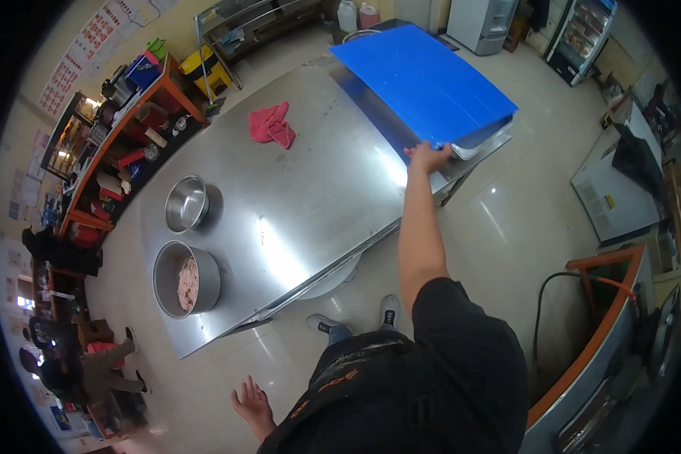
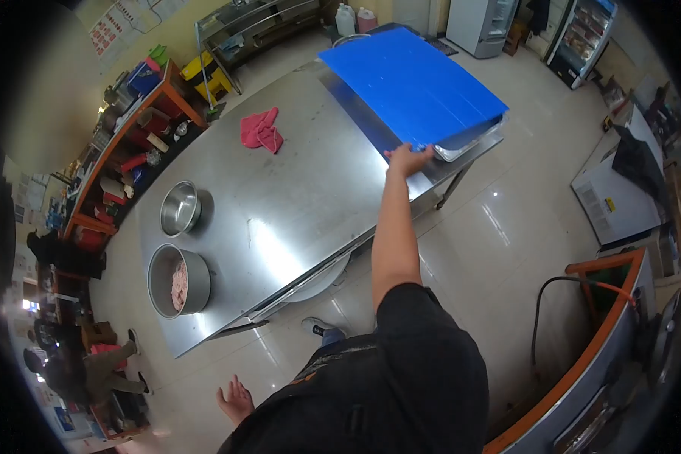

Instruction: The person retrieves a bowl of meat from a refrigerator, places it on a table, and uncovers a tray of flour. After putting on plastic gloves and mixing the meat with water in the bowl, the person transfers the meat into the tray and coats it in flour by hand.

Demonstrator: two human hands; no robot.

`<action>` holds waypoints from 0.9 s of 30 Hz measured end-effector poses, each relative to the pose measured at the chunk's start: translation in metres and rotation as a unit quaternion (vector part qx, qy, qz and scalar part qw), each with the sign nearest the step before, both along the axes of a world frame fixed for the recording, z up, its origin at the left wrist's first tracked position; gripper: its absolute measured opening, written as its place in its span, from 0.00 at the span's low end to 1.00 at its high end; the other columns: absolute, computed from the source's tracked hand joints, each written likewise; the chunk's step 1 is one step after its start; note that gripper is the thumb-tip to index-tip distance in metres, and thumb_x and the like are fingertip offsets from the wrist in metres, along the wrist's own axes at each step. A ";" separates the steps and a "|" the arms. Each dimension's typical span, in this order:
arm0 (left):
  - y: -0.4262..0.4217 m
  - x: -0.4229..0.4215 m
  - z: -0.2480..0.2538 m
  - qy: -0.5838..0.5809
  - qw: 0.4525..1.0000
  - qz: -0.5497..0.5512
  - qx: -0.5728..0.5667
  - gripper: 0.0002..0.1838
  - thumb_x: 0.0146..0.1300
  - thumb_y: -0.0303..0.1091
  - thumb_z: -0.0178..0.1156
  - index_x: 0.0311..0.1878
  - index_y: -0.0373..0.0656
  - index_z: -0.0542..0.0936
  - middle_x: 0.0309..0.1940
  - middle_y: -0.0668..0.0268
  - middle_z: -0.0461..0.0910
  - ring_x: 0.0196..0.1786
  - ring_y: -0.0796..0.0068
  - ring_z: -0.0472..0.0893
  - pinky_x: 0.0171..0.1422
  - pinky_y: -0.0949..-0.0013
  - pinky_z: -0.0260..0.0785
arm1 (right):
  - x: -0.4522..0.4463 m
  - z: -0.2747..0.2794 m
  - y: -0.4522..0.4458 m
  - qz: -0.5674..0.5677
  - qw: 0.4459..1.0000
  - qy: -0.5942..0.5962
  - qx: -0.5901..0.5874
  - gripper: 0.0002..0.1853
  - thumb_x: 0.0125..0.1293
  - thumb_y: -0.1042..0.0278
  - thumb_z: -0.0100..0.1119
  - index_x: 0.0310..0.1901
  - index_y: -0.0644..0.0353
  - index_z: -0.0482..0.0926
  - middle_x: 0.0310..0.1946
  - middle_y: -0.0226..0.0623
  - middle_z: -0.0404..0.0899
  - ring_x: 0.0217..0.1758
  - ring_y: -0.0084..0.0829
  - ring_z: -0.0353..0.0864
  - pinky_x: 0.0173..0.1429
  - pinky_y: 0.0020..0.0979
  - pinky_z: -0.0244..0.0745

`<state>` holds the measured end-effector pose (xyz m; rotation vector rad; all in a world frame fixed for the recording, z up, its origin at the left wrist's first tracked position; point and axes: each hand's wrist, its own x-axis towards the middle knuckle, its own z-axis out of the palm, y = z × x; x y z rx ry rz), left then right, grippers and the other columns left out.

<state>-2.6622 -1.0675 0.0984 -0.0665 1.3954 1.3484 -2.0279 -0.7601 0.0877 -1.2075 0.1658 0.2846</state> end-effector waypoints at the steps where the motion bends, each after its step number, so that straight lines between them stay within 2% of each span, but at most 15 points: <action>1: -0.013 0.005 0.003 -0.001 1.000 0.018 -0.009 0.39 0.61 0.53 0.49 0.68 0.38 0.53 0.60 0.60 0.70 0.46 0.74 0.71 0.48 0.76 0.65 | 0.004 -0.002 0.009 0.005 1.000 0.005 -0.005 0.34 0.57 0.82 0.44 0.66 0.53 0.48 0.29 0.48 0.71 0.16 0.30 0.70 0.19 0.34 0.77; 5: -0.056 0.023 0.012 0.014 0.998 0.056 -0.009 0.39 0.61 0.53 0.49 0.69 0.37 0.52 0.61 0.60 0.69 0.48 0.74 0.71 0.49 0.75 0.66 | 0.017 -0.008 0.035 0.049 0.996 -0.036 -0.067 0.34 0.58 0.81 0.45 0.66 0.54 0.48 0.31 0.49 0.72 0.16 0.30 0.72 0.18 0.34 0.77; 11: -0.057 0.028 0.005 0.005 0.998 0.057 0.009 0.37 0.62 0.52 0.48 0.68 0.38 0.54 0.61 0.59 0.69 0.48 0.71 0.72 0.47 0.72 0.67 | 0.010 -0.005 0.029 0.125 0.983 -0.049 -0.124 0.38 0.60 0.70 0.56 0.67 0.55 0.45 0.39 0.54 0.74 0.19 0.36 0.78 0.21 0.34 0.80; 12: -0.055 0.027 0.003 -0.003 0.998 0.055 0.020 0.36 0.63 0.51 0.47 0.68 0.38 0.55 0.61 0.59 0.69 0.47 0.70 0.73 0.47 0.71 0.67 | 0.009 -0.017 0.024 0.110 0.972 -0.067 -0.197 0.37 0.60 0.65 0.56 0.67 0.57 0.46 0.50 0.54 0.71 0.39 0.44 0.81 0.21 0.33 0.82; 13: -0.051 0.025 0.004 -0.003 0.999 0.027 0.023 0.34 0.63 0.49 0.47 0.67 0.38 0.57 0.60 0.59 0.70 0.46 0.70 0.73 0.48 0.70 0.67 | -0.010 -0.016 0.007 0.109 0.975 -0.079 -0.178 0.37 0.60 0.62 0.57 0.66 0.56 0.47 0.54 0.50 0.66 0.47 0.41 0.77 0.21 0.33 0.80; 14: -0.048 0.022 0.007 -0.002 1.000 0.003 0.029 0.32 0.64 0.48 0.46 0.66 0.38 0.59 0.59 0.59 0.70 0.45 0.69 0.74 0.49 0.69 0.67 | -0.030 -0.024 -0.023 0.197 0.971 -0.054 -0.125 0.31 0.60 0.63 0.57 0.62 0.59 0.56 0.50 0.44 0.69 0.41 0.34 0.75 0.23 0.31 0.76; 16: -0.042 0.016 0.012 0.056 0.998 -0.030 0.011 0.30 0.64 0.47 0.47 0.64 0.39 0.62 0.58 0.59 0.72 0.44 0.69 0.74 0.49 0.68 0.67 | -0.072 -0.084 -0.079 0.172 0.964 -0.154 -0.135 0.14 0.62 0.66 0.56 0.45 0.64 0.70 0.32 0.35 0.73 0.34 0.28 0.71 0.36 0.30 0.70; 17: -0.040 0.013 0.010 0.082 0.995 -0.053 0.001 0.29 0.64 0.46 0.47 0.63 0.39 0.63 0.57 0.59 0.72 0.44 0.69 0.75 0.49 0.68 0.67 | -0.114 -0.072 -0.119 0.151 0.944 -0.248 -0.155 0.12 0.62 0.67 0.56 0.42 0.65 0.70 0.32 0.34 0.70 0.34 0.27 0.70 0.40 0.30 0.69; 18: -0.039 0.010 0.007 0.081 0.995 -0.053 -0.007 0.28 0.64 0.46 0.47 0.63 0.39 0.63 0.57 0.59 0.73 0.44 0.69 0.75 0.49 0.68 0.67 | -0.148 -0.099 -0.153 0.172 0.943 -0.227 -0.171 0.13 0.60 0.68 0.57 0.44 0.65 0.69 0.32 0.33 0.69 0.36 0.26 0.70 0.42 0.29 0.69; 19: -0.042 0.005 0.002 0.083 0.995 -0.056 -0.017 0.28 0.64 0.46 0.47 0.62 0.39 0.64 0.56 0.59 0.73 0.43 0.68 0.75 0.48 0.68 0.67 | -0.176 -0.136 -0.179 0.234 0.936 -0.120 -0.235 0.14 0.60 0.66 0.58 0.44 0.60 0.68 0.34 0.32 0.70 0.34 0.28 0.69 0.40 0.30 0.69; 21: -0.046 -0.001 0.001 0.095 0.991 -0.082 -0.041 0.27 0.64 0.46 0.46 0.62 0.39 0.64 0.55 0.58 0.74 0.44 0.68 0.76 0.49 0.68 0.67 | -0.222 -0.108 -0.190 0.364 0.880 0.216 -0.214 0.21 0.58 0.65 0.61 0.50 0.64 0.67 0.36 0.36 0.70 0.38 0.32 0.71 0.44 0.38 0.71; 22: -0.043 -0.009 -0.004 0.088 0.988 -0.115 -0.050 0.27 0.64 0.46 0.46 0.62 0.39 0.64 0.55 0.59 0.74 0.44 0.68 0.76 0.49 0.68 0.67 | -0.233 -0.121 -0.187 0.398 0.862 0.270 -0.163 0.21 0.58 0.66 0.61 0.50 0.64 0.67 0.38 0.38 0.70 0.39 0.34 0.71 0.44 0.40 0.72; 24: -0.031 -0.026 -0.022 0.068 0.979 -0.182 -0.059 0.27 0.64 0.46 0.46 0.61 0.39 0.65 0.55 0.59 0.74 0.44 0.68 0.76 0.50 0.67 0.66 | -0.247 -0.174 -0.155 0.455 0.808 0.369 -0.056 0.20 0.59 0.66 0.59 0.50 0.63 0.68 0.41 0.40 0.71 0.41 0.37 0.73 0.45 0.44 0.74; 26: -0.010 -0.044 -0.033 0.053 0.975 -0.212 -0.039 0.27 0.64 0.46 0.47 0.62 0.39 0.64 0.54 0.59 0.75 0.44 0.69 0.76 0.50 0.68 0.66 | -0.266 -0.225 -0.121 0.446 0.846 0.292 -0.001 0.18 0.59 0.69 0.54 0.50 0.65 0.66 0.43 0.43 0.69 0.43 0.38 0.71 0.51 0.47 0.74; 27: 0.002 -0.058 -0.035 0.046 0.971 -0.232 -0.032 0.27 0.64 0.46 0.47 0.62 0.38 0.64 0.54 0.59 0.75 0.44 0.69 0.76 0.49 0.68 0.66 | -0.277 -0.223 -0.109 0.392 0.870 0.297 -0.031 0.15 0.60 0.71 0.51 0.48 0.66 0.68 0.42 0.43 0.69 0.43 0.37 0.71 0.52 0.47 0.73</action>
